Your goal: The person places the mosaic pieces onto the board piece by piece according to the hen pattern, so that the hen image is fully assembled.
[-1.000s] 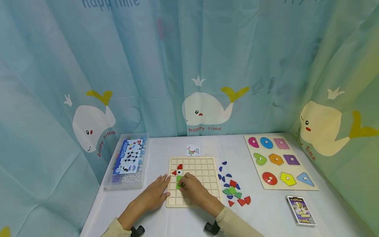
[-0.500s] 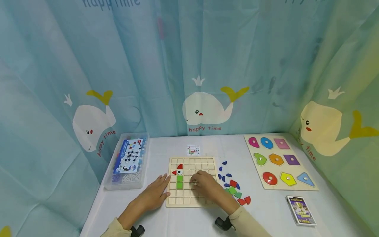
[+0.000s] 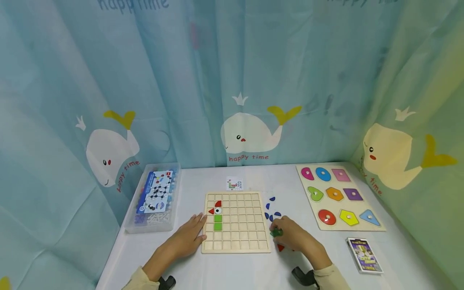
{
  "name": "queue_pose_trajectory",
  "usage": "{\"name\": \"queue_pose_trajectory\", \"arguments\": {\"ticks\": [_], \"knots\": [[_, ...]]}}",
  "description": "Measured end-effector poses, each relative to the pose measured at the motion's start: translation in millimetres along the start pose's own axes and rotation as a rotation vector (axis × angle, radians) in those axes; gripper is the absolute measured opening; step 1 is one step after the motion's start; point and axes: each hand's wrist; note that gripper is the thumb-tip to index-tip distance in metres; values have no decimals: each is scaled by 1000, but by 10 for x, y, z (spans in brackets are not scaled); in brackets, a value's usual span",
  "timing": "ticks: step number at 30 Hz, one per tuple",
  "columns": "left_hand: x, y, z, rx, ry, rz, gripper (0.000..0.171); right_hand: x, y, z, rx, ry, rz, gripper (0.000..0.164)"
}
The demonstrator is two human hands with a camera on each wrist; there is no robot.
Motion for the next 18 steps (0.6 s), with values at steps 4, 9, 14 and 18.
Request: {"name": "queue_pose_trajectory", "arguments": {"ticks": [4, 9, 14, 18], "knots": [[13, -9, 10, 10, -2, -2, 65, -44, 49, 64, -3, 12, 35, 20], [19, -11, 17, 15, -3, -1, 66, -111, 118, 87, 96, -13, 165, 17], [26, -4, 13, 19, 0, 0, 66, -176, 190, 94, 152, -23, 240, 17], [19, 1, 1, 12, -4, 1, 66, -171, 179, 94, 114, 10, 195, 21]]}}
Point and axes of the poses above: each hand's wrist, its own x-axis away from the middle knuckle, its own y-axis out of the palm, z = x × y, and after that the axes turned 11 degrees about -z, right-handed
